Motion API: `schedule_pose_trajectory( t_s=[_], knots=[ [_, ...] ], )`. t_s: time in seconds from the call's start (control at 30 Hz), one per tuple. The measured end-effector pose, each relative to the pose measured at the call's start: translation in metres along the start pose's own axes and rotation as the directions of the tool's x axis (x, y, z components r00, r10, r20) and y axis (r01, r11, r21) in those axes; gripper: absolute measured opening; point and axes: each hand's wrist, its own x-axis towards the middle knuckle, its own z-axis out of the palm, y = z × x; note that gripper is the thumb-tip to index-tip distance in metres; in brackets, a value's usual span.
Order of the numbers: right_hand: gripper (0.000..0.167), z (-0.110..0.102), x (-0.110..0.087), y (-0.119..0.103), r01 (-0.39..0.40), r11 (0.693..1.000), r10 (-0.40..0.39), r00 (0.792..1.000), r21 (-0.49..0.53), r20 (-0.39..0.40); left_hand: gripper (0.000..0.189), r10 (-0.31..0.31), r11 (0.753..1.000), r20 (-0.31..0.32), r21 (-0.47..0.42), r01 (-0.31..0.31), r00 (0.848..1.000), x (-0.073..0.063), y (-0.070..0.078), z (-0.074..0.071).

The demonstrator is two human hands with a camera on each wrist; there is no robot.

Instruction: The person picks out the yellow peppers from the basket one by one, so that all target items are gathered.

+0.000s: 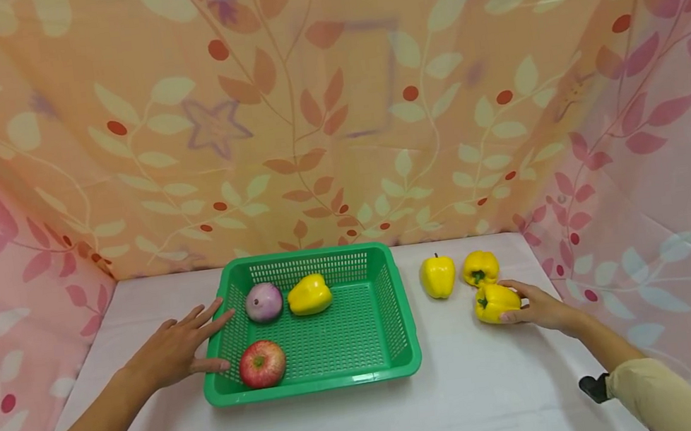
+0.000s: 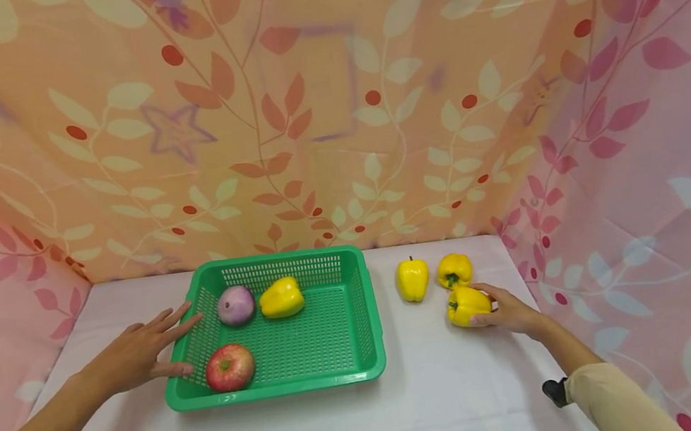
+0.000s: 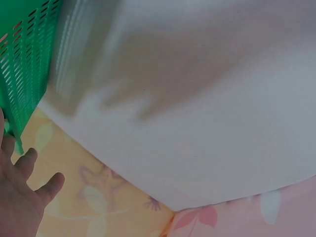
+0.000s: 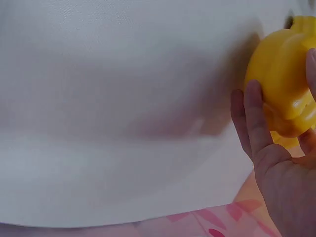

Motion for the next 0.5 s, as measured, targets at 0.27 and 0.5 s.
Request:
schedule_pose_trajectory(
  t_s=[0.27, 0.5],
  knots=[
    [0.089, 0.004, 0.011, 0.013, -0.047, 0.998, 0.047, 0.999, 0.038, -0.004, 0.090, 0.012, 1.000, -0.010, 0.004, -0.012, 1.000, 0.000, 0.000, 0.001],
    [0.093, 0.000, 0.013, 0.007, -0.087, 0.996, 0.086, 0.996, 0.024, 0.029, 0.090, 0.004, 1.000, -0.004, 0.006, -0.004, 1.000, 0.000, -0.001, 0.001]
  ],
)
